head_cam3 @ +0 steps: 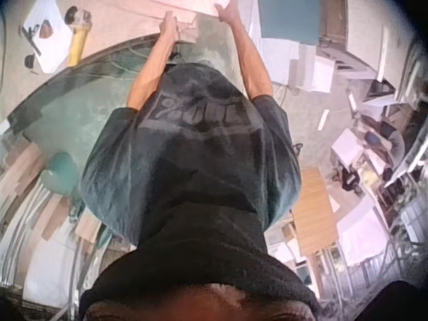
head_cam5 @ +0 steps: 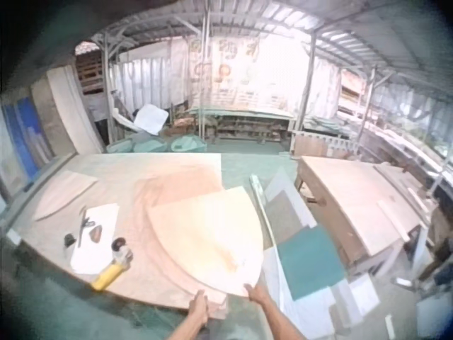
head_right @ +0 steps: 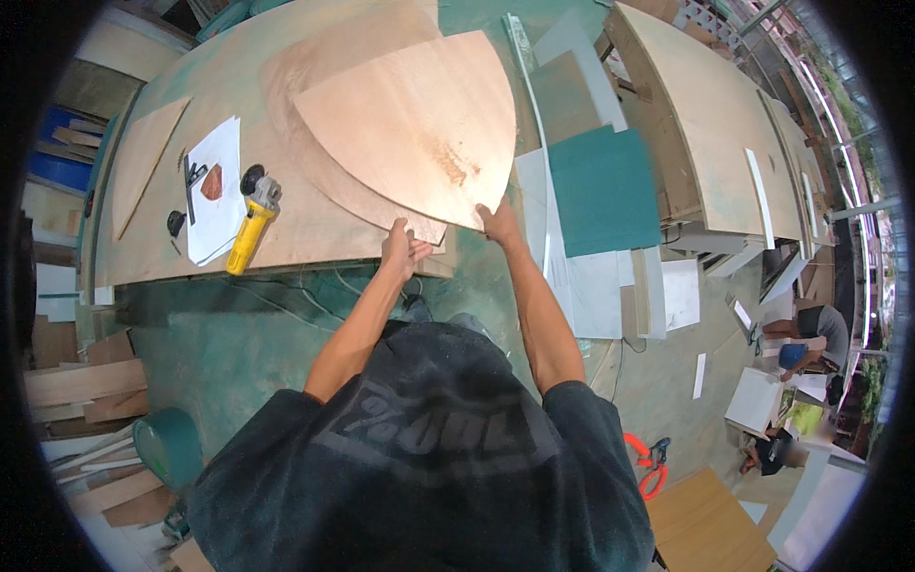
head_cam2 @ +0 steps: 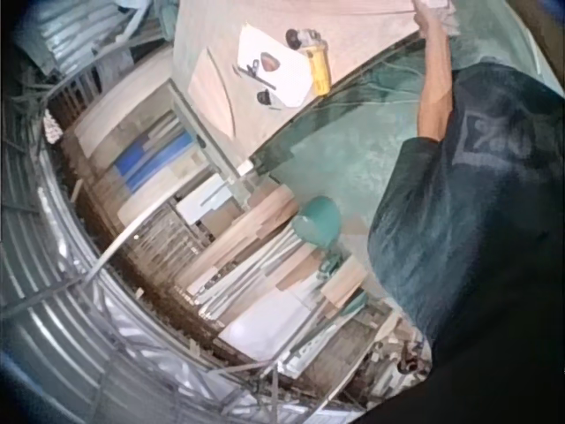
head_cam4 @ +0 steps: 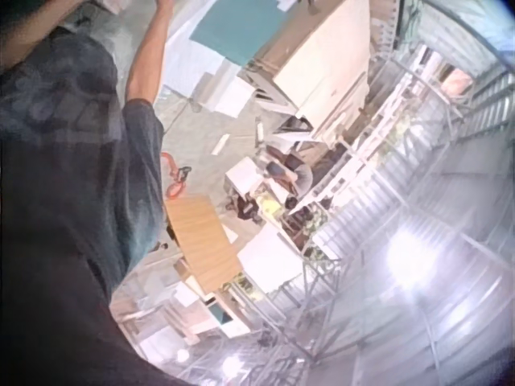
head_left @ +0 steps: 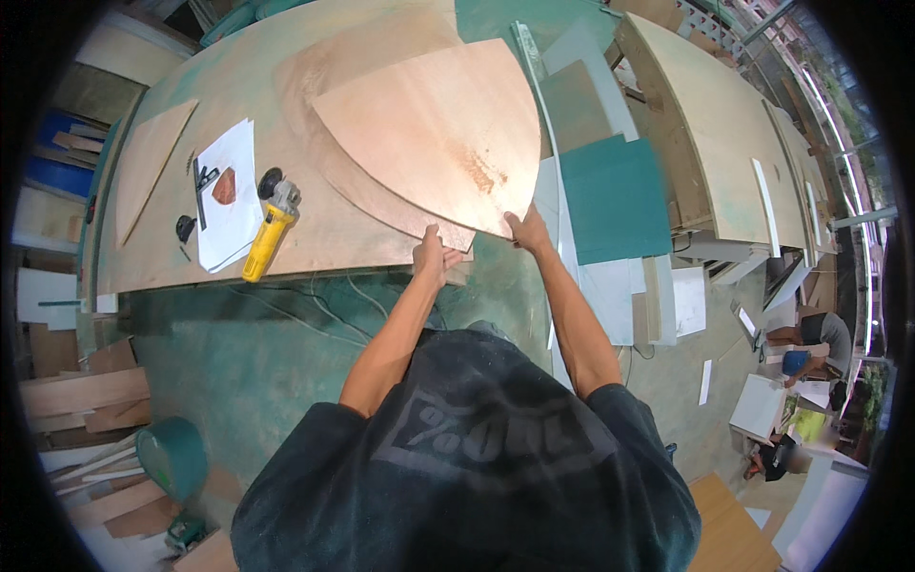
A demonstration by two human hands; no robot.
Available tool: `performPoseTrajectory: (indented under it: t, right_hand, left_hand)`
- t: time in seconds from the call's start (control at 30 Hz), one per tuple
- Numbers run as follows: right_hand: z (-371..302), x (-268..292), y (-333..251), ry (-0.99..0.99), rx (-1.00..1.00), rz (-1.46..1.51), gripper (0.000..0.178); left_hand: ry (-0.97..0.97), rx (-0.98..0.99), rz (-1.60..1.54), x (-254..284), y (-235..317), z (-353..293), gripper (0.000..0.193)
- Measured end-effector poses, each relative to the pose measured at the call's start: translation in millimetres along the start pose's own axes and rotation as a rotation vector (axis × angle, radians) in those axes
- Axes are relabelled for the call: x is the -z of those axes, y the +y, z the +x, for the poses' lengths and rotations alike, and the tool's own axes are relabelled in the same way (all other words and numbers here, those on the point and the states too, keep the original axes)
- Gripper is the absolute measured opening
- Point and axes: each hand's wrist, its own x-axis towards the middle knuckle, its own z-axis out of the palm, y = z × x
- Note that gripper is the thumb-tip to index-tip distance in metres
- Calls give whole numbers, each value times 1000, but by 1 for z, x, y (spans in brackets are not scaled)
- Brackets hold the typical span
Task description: The person sands the edges of a curved wooden board using a power sander, moving it around the perimeter and inspecting the surface.
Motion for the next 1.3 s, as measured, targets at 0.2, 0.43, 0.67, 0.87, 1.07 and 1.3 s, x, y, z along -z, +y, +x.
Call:
performPoseTrajectory:
  t: [0.2,0.43,0.67,0.87,1.07,1.3]
  right_hand:
    - [-24,-24,-9,-14,-29,75,64]
    - [3,-27,86,194,617,-215,75]
    - [-34,-32,33,-99,-48,273,78]
    - [-8,-16,26,-144,-65,165,84]
    - [22,-21,24,-159,-26,117,85]
    - [-47,11,73,-247,-330,188,65]
  left_hand:
    - [-203,139,164,54,-5,4,61]
    - [-167,221,220,102,-26,-26,57]
    - [19,91,113,134,-20,-21,52]
    - [262,-265,328,135,42,-6,33]
    - [912,-612,758,231,127,59,36]
    - [1058,-543,1483,277,189,94,94]
